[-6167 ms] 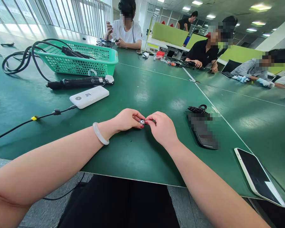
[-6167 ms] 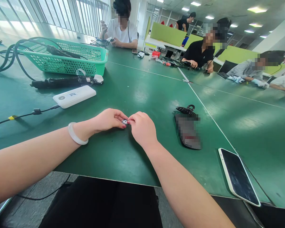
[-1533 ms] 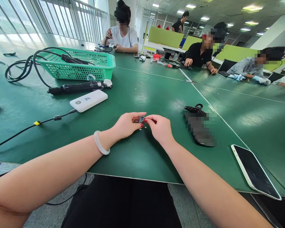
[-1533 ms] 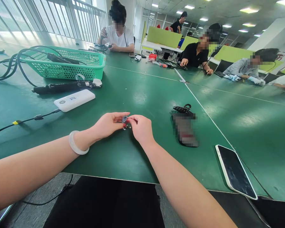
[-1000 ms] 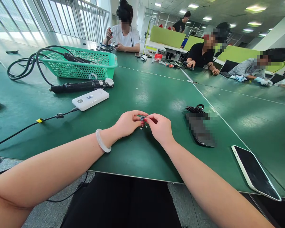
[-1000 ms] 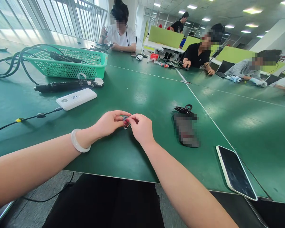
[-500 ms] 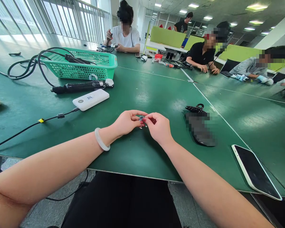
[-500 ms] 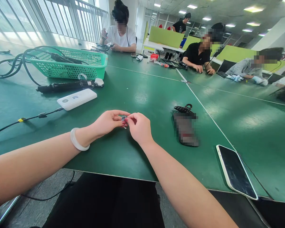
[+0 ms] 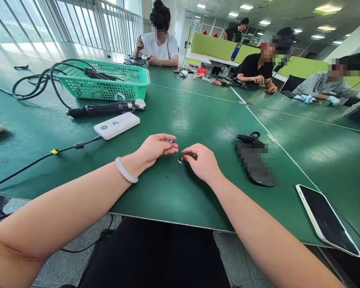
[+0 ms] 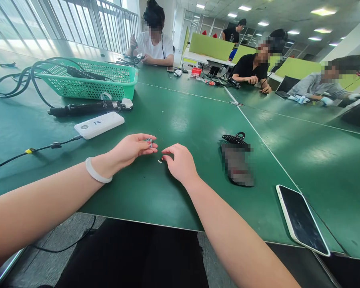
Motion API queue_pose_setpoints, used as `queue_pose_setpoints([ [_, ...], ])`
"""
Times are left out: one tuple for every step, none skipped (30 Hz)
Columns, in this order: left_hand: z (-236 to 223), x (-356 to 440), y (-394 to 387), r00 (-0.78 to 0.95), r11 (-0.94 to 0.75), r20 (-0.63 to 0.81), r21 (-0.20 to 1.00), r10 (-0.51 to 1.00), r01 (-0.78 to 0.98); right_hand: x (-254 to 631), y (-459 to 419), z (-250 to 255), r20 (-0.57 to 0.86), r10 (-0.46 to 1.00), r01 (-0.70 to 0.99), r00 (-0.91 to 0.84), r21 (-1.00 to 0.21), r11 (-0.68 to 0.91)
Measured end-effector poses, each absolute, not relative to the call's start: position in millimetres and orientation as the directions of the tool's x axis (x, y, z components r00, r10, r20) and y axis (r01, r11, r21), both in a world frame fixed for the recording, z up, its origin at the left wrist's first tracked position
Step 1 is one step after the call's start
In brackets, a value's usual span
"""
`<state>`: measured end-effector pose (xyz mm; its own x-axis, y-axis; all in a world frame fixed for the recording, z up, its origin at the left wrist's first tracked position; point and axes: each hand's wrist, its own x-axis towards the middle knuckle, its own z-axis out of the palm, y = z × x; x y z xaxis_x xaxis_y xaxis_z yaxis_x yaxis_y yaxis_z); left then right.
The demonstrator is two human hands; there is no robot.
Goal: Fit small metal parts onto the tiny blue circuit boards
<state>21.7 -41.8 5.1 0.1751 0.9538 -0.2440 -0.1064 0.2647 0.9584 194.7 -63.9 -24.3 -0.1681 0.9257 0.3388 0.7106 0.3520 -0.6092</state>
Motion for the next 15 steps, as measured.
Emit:
queue_pose_setpoints([
  [5.0, 20.6, -41.0, 0.163, 0.273, -0.254, 0.956, 0.953, -0.104, 194.5, -63.6, -25.7, 0.327, 0.920, 0.738, -0.216, -0.562, 0.373],
  [4.6, 20.0, -40.4, 0.158, 0.281, -0.263, 0.954, 0.952, -0.103, 194.0, -63.3, -27.0, 0.318, 0.914, 0.759, -0.252, -0.521, 0.391],
  [4.0, 19.7, -40.1, 0.162, 0.288, -0.270, 0.952, 0.949, -0.104, 193.2, -62.9, -28.0, 0.313, 0.908, 0.775, -0.277, -0.487, 0.404],
  [3.3, 19.7, -39.9, 0.172, 0.297, -0.276, 0.949, 0.946, -0.108, 192.4, -62.6, -28.7, 0.313, 0.903, 0.787, -0.294, -0.457, 0.415],
  [2.8, 20.0, -40.0, 0.186, 0.307, -0.283, 0.945, 0.941, -0.114, 191.7, -62.3, -29.2, 0.316, 0.898, 0.795, -0.306, -0.435, 0.424],
  [2.3, 20.4, -40.1, 0.199, 0.318, -0.290, 0.940, 0.936, -0.122, 191.3, -62.0, -29.2, 0.318, 0.894, 0.797, -0.316, -0.422, 0.432],
  [2.0, 20.9, -40.4, 0.212, 0.327, -0.296, 0.936, 0.931, -0.130, 191.2, -61.9, -29.0, 0.320, 0.891, 0.796, -0.322, -0.418, 0.438],
  [1.7, 21.2, -40.6, 0.223, 0.335, -0.301, 0.932, 0.927, -0.136, 191.5, -61.9, -28.5, 0.322, 0.890, 0.793, -0.322, -0.422, 0.439],
  [1.6, 21.5, -40.8, 0.232, 0.341, -0.304, 0.930, 0.924, -0.137, 192.0, -62.1, -27.7, 0.322, 0.893, 0.787, -0.315, -0.438, 0.435],
  [1.4, 21.6, -40.9, 0.240, 0.344, -0.306, 0.930, 0.921, -0.134, 192.7, -62.5, -26.6, 0.327, 0.897, 0.776, -0.297, -0.465, 0.426],
  [1.1, 21.6, -40.9, 0.246, 0.343, -0.305, 0.931, 0.920, -0.128, 193.4, -63.0, -25.3, 0.334, 0.902, 0.761, -0.272, -0.500, 0.414],
  [0.7, 21.6, -40.8, 0.253, 0.339, -0.301, 0.933, 0.919, -0.122, 194.1, -63.6, -23.8, 0.345, 0.907, 0.740, -0.240, -0.540, 0.401],
  [0.1, 21.4, -40.6, 0.264, 0.334, -0.295, 0.935, 0.918, -0.118, 194.4, -64.4, -22.2, 0.359, 0.911, 0.714, -0.203, -0.582, 0.389],
  [-0.6, 21.3, -40.5, 0.275, 0.329, -0.288, 0.937, 0.917, -0.117, 194.4, -65.2, -20.5, 0.375, 0.912, 0.684, -0.168, -0.621, 0.382],
  [-1.5, 21.3, -40.3, 0.289, 0.325, -0.279, 0.938, 0.916, -0.121, 194.1, -66.1, -19.0, 0.392, 0.910, 0.653, -0.138, -0.654, 0.381],
])
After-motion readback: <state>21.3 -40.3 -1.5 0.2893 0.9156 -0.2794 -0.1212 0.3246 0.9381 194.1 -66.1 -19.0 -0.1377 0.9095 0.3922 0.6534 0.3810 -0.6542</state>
